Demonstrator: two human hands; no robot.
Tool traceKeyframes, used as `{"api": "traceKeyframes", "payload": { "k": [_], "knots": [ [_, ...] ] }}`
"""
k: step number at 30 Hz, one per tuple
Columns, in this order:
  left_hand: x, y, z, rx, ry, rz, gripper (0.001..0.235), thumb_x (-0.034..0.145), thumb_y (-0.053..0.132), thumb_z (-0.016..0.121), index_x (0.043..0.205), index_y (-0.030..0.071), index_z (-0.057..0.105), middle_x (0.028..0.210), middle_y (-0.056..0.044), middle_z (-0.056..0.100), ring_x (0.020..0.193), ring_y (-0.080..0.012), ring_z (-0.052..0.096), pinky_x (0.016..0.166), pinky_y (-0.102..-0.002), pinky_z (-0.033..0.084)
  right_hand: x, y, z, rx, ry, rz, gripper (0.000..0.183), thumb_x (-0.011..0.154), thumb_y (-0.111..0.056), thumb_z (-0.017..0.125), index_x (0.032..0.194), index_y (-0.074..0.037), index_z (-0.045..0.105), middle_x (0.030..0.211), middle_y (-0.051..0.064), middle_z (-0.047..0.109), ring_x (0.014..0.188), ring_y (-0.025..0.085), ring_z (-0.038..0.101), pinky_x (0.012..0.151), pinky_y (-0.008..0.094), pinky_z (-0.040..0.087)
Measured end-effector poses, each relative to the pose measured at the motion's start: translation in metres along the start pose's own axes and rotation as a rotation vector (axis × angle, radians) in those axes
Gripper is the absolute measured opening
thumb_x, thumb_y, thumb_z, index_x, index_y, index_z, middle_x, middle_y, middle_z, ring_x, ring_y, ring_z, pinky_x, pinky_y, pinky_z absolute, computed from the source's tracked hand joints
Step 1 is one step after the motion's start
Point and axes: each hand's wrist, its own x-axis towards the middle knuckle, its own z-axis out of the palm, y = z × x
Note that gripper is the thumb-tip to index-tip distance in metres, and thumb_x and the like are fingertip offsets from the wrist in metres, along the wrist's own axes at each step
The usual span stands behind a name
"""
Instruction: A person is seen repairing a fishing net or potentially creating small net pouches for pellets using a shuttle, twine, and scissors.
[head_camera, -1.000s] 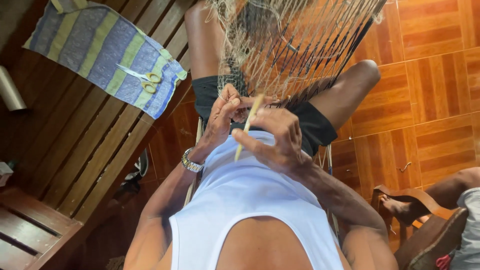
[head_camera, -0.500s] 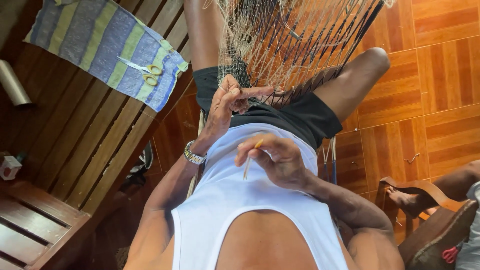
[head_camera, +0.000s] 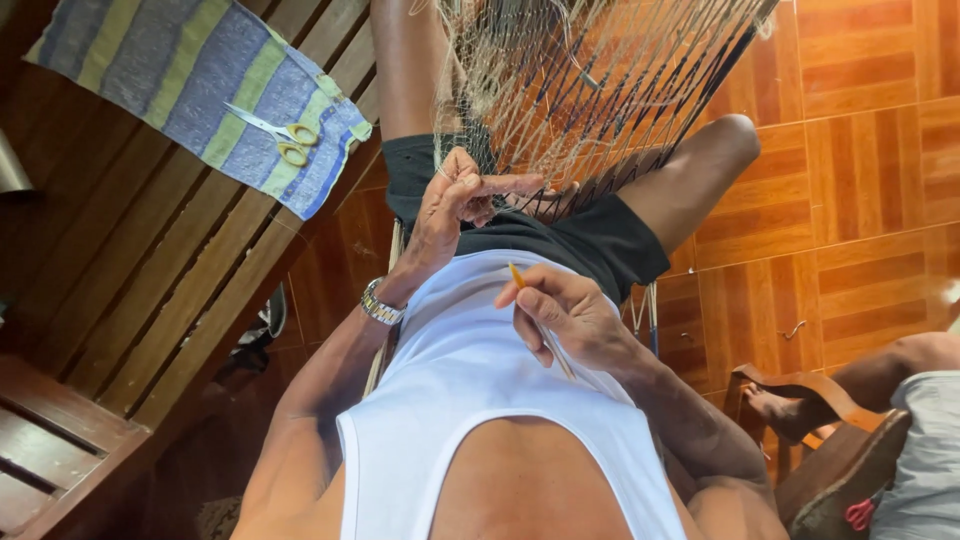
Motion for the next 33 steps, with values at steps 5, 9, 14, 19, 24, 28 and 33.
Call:
{"api": "traceKeyframes", "payload": {
  "k": [5,9,14,19,24,28,33],
  "knots": [
    [0.003,0.020,0.013,0.025,-0.052,0.019,0.014,0.109,0.019,0.047,0.099,0.013,0.040,0.068,0.003,0.040,0.061,-0.0084,0.034,0.062,-0.028,0.045,0.002,0.006,0.000,0.070,-0.032,0.225,0.022,0.110,-0.013,0.048,0.113,0.002,0.064,0.058,0.012,0.055,0.036,0.016,0.055,0.033,0.023,0.045],
    [0.003,0.014,0.007,0.040,-0.064,0.026,0.013,0.110,0.018,0.048,0.099,0.011,0.042,0.068,0.003,0.038,0.063,-0.0094,0.035,0.063,-0.029,0.046,0.006,-0.002,0.011,0.185,-0.057,0.442,0.025,0.110,-0.017,0.049,0.107,0.002,0.064,0.057,0.008,0.051,0.035,0.010,0.047,0.028,0.021,0.040],
    [0.002,0.019,0.009,0.031,-0.057,0.028,0.014,0.109,0.017,0.049,0.098,0.013,0.041,0.068,0.003,0.038,0.063,-0.0081,0.035,0.063,-0.027,0.045,0.001,0.007,0.008,0.158,-0.106,0.523,0.026,0.109,-0.019,0.052,0.107,0.002,0.066,0.057,0.002,0.042,0.036,0.006,0.039,0.028,0.018,0.032],
    [0.004,0.068,0.050,0.057,-0.068,0.025,0.022,0.106,0.017,0.056,0.097,0.019,0.035,0.091,-0.010,0.068,0.064,-0.0043,0.038,0.061,-0.023,0.043,0.002,0.008,0.012,0.199,-0.143,0.499,0.026,0.109,-0.018,0.052,0.107,0.003,0.067,0.056,-0.001,0.037,0.036,0.004,0.037,0.028,0.017,0.031],
    [0.004,0.073,0.055,0.092,-0.087,0.004,0.040,0.100,0.008,0.069,0.096,0.018,0.031,0.117,-0.023,0.074,0.073,-0.0010,0.045,0.060,-0.015,0.041,0.011,0.016,0.017,0.384,-0.236,0.539,0.028,0.109,-0.019,0.052,0.108,0.007,0.064,0.056,-0.001,0.033,0.035,0.004,0.034,0.025,0.018,0.029],
    [0.005,0.053,0.040,0.072,-0.071,0.012,0.045,0.095,-0.002,0.069,0.097,0.018,0.029,0.121,-0.026,0.073,0.061,0.0016,0.043,0.053,-0.014,0.038,0.020,0.013,0.016,0.436,-0.250,0.598,0.028,0.109,-0.020,0.052,0.110,0.006,0.063,0.057,-0.001,0.032,0.036,0.004,0.032,0.025,0.019,0.028],
    [0.003,0.059,0.038,0.032,-0.073,0.039,0.038,0.090,-0.013,0.053,0.095,0.018,0.030,0.107,-0.023,0.072,0.063,-0.0040,0.037,0.052,-0.019,0.034,0.019,0.013,0.015,0.436,-0.262,0.628,0.028,0.109,-0.020,0.051,0.109,0.006,0.063,0.057,-0.002,0.031,0.036,0.004,0.031,0.025,0.019,0.028]
  ]
}}
